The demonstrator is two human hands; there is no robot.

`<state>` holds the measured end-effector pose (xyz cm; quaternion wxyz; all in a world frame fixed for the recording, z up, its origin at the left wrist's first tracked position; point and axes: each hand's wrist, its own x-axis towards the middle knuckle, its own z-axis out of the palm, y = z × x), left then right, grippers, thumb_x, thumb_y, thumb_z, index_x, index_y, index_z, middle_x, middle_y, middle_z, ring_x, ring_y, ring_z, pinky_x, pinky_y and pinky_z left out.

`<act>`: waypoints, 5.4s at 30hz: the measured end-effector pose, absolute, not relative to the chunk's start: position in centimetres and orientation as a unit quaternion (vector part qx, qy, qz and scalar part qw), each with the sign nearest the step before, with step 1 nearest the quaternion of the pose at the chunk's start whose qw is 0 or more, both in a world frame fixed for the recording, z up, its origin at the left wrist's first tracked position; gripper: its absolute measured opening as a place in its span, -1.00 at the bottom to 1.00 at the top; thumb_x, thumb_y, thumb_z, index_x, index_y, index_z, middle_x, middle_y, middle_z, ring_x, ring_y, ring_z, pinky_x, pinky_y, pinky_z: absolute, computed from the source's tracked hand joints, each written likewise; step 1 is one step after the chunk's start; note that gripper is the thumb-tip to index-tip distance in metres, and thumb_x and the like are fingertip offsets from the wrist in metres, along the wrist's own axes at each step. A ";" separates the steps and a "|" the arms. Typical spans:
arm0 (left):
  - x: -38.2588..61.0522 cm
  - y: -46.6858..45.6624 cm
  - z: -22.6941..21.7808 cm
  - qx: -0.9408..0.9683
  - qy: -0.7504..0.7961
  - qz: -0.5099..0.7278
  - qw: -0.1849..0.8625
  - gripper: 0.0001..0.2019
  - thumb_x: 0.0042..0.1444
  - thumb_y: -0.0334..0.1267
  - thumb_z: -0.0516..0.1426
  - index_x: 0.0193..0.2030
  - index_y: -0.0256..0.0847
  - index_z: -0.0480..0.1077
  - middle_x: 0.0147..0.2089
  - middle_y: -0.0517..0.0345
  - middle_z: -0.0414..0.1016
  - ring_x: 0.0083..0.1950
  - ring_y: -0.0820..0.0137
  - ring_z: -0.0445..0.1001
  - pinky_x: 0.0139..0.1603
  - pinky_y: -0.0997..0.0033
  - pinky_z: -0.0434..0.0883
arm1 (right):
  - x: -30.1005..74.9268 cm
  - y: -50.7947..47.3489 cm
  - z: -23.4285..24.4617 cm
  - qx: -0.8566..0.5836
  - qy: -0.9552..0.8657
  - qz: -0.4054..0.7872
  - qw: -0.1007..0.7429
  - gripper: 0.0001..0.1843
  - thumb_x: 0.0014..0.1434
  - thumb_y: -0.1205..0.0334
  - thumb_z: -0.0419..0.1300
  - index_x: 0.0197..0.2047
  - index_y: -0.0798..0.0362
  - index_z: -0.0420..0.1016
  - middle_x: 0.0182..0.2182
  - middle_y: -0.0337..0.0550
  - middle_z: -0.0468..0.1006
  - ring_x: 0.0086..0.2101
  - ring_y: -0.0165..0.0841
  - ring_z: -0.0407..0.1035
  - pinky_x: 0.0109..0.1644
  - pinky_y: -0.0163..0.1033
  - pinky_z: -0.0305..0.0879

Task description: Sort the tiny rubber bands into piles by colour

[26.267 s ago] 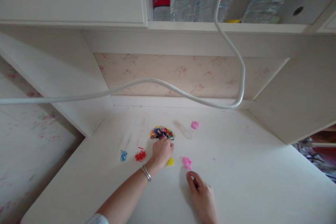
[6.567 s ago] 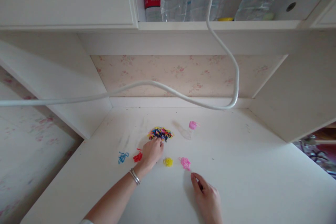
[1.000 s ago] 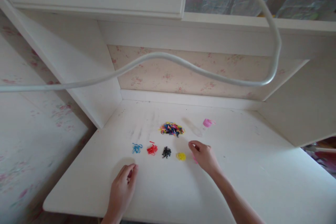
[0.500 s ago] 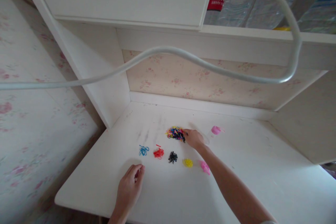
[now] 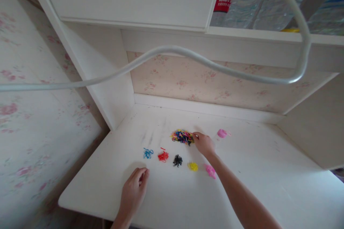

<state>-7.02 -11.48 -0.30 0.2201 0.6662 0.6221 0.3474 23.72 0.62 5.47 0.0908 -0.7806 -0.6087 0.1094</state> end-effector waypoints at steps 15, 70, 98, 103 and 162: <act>-6.8 -11.6 0.1 0.664 0.637 0.322 0.224 -0.72 0.23 -0.10 -0.05 -0.23 -0.17 0.42 -0.36 0.17 0.45 -0.36 0.45 0.44 -0.33 0.52 0.40 | 15.2 -6.5 5.3 -0.638 -0.725 0.176 0.193 -0.61 0.26 0.06 -0.10 -0.23 -0.14 0.57 -0.50 -0.29 0.58 -0.47 -0.43 0.41 -0.42 -0.41 0.11; 12.1 5.6 5.6 0.897 0.434 0.036 0.082 -0.71 0.24 -0.24 -0.06 -0.26 -0.15 0.49 -0.18 0.08 0.39 -0.29 0.44 0.45 -0.27 0.46 0.30 | 29.9 -20.1 -0.5 -0.838 -0.395 0.242 0.289 -0.50 0.17 -0.18 -0.10 -0.12 -0.14 0.54 -0.43 -0.22 0.60 -0.37 -0.31 0.47 -0.34 -0.35 0.24; -1.7 -5.8 3.0 0.775 0.592 0.190 0.116 -0.73 0.23 -0.21 -0.05 -0.18 -0.06 0.48 -0.19 0.16 0.49 -0.26 0.43 0.49 -0.19 0.46 0.36 | 29.9 -20.2 -0.2 -0.854 -0.400 0.245 0.226 -0.50 0.08 -0.25 -0.06 -0.13 -0.22 0.54 -0.41 -0.26 0.62 -0.35 -0.29 0.49 -0.36 -0.34 0.27; -1.5 -5.9 2.8 0.780 0.589 0.188 0.095 -0.71 0.25 -0.21 -0.07 -0.10 -0.07 0.46 -0.15 0.14 0.49 -0.27 0.43 0.51 -0.20 0.46 0.38 | 29.8 -20.6 -0.4 -0.847 -0.400 0.247 0.247 -0.47 0.09 -0.25 -0.06 -0.12 -0.16 0.54 -0.38 -0.21 0.62 -0.32 -0.28 0.49 -0.32 -0.34 0.28; -7.0 -12.1 -0.4 0.716 0.602 0.315 0.160 -0.75 0.24 -0.14 -0.04 -0.19 -0.15 0.42 -0.31 0.13 0.49 -0.33 0.43 0.49 -0.31 0.50 0.42 | 27.7 -2.6 1.9 -0.785 -0.582 0.139 0.159 -0.55 0.26 0.06 -0.15 -0.17 0.03 0.53 -0.28 -0.10 0.60 -0.27 -0.30 0.45 -0.29 -0.33 0.17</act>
